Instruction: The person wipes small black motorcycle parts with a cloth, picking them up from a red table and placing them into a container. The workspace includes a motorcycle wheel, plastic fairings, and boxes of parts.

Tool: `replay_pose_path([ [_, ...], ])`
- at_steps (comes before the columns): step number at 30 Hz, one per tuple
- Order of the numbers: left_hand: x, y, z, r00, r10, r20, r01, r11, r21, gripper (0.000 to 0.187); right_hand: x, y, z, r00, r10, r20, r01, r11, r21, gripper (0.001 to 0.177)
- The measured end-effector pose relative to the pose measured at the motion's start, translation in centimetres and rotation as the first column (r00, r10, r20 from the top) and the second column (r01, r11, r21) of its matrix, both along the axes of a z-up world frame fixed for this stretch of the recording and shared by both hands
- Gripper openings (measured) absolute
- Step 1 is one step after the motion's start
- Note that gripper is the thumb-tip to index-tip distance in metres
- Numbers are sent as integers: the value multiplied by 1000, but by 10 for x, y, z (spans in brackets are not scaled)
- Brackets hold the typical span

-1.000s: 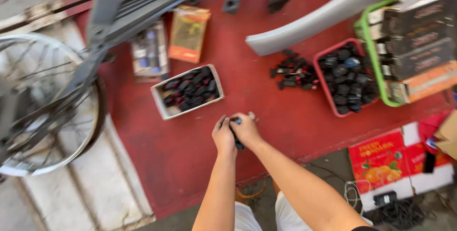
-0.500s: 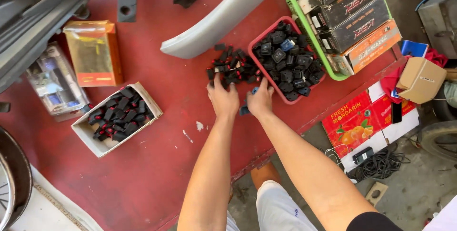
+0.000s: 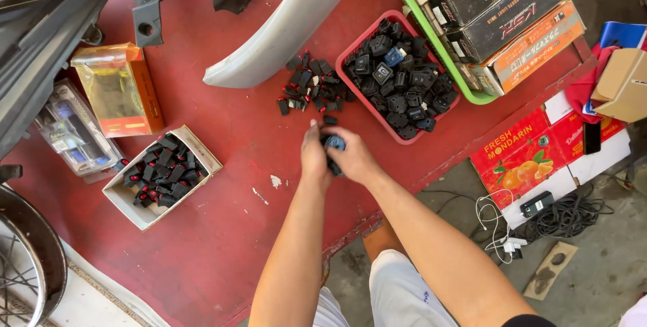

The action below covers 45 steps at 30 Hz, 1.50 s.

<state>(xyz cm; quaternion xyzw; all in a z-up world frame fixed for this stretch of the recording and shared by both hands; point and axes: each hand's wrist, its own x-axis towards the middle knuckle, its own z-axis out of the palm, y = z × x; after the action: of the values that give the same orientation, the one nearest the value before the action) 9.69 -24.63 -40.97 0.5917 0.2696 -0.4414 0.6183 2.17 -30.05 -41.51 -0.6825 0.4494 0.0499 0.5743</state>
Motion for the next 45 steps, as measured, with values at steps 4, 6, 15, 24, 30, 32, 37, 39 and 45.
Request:
replay_pose_path([
  [4, -10, 44, -13, 956, 166, -240, -227, 941, -252, 35, -22, 4, 54, 995, 30, 97, -42, 991, 125, 43],
  [6, -19, 69, -17, 903, 162, -398, -325, 862, -388, 30, -37, 10, 86, 983, -80, 167, 32, 961, 274, 40],
  [15, -69, 103, 87, 900, 136, -415, -328, 837, -437, 36, -63, 45, 199, 902, -273, 334, 94, 880, 466, 33],
  [24, -66, 206, 349, 950, 48, -307, -252, 697, -672, 59, -84, 90, 358, 863, 46, 503, -115, 988, 108, 67],
  [30, -96, 258, 411, 911, 74, -406, -373, 568, -733, 40, -74, 153, 455, 485, 839, 246, -419, 470, -777, 47],
  [32, -99, 264, 398, 935, 91, -342, -338, 520, -785, 44, -70, 156, 481, 527, 767, 366, -444, 616, -651, 37],
  [37, -103, 273, 414, 937, 249, -247, -350, 613, -708, 58, -69, 151, 487, 757, 380, 532, -419, 907, -52, 33],
  [39, -108, 273, 415, 958, 286, -13, -221, 710, -668, 24, -72, 147, 479, 765, 313, 563, -414, 908, 58, 32],
  [45, -108, 263, 451, 922, 362, 138, -214, 774, -596, 19, -82, 169, 507, 768, 108, 631, -308, 927, 216, 39],
])
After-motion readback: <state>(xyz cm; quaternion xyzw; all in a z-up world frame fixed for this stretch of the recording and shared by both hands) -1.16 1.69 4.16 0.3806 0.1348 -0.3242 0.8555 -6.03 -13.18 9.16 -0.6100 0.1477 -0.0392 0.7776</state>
